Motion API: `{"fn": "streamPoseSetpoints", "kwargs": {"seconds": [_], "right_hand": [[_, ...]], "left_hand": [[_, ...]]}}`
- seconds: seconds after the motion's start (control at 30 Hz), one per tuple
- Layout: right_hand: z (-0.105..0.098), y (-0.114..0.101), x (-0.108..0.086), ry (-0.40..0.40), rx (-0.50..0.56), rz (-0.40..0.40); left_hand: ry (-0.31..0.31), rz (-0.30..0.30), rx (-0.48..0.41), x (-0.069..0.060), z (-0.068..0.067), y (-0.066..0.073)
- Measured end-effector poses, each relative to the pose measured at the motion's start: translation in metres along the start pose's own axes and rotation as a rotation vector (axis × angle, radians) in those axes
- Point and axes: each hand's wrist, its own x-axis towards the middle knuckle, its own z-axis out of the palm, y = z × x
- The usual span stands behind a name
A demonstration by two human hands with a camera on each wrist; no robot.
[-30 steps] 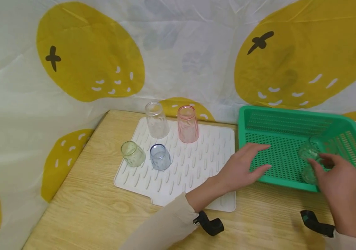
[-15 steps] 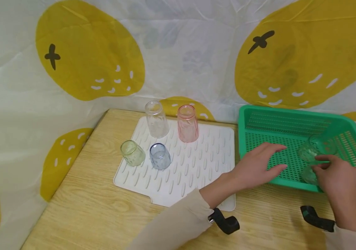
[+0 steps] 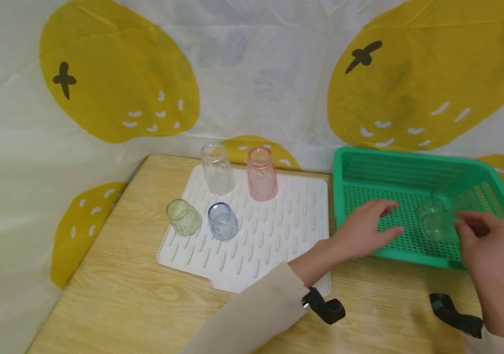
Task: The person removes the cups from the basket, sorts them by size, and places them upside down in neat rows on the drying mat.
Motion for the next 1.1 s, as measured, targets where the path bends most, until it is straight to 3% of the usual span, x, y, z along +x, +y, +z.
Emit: {"fn": "streamPoseSetpoints", "kwargs": {"seconds": [0.03, 0.17, 0.27, 0.43, 0.5, 0.73, 0.93, 1.1], "right_hand": [[0.0, 0.0, 0.0, 0.028, 0.045, -0.019], [-0.009, -0.037, -0.005, 0.052, 0.225, 0.028], [-0.017, -0.071, -0.013, 0.035, 0.308, 0.078], [-0.023, -0.107, -0.024, 0.038, 0.411, 0.06], [-0.023, -0.114, -0.026, 0.041, 0.436, 0.024], [-0.019, -0.125, -0.034, 0.028, 0.491, -0.031], [-0.02, -0.133, -0.04, 0.031, 0.537, -0.047], [-0.02, -0.136, -0.044, 0.047, 0.462, -0.077]], "left_hand": [[0.001, -0.013, -0.008, 0.001, 0.0, 0.0], [0.016, -0.09, -0.033, 0.001, 0.002, 0.004], [0.05, -0.149, -0.077, 0.002, 0.003, 0.008], [0.1, -0.192, -0.149, 0.002, 0.005, 0.014], [0.109, -0.205, -0.189, 0.001, 0.006, 0.016], [0.151, -0.252, -0.519, -0.005, 0.005, 0.016], [0.187, -0.266, -0.57, -0.005, 0.007, 0.011], [0.214, -0.215, -0.662, -0.007, 0.007, 0.005]]}}
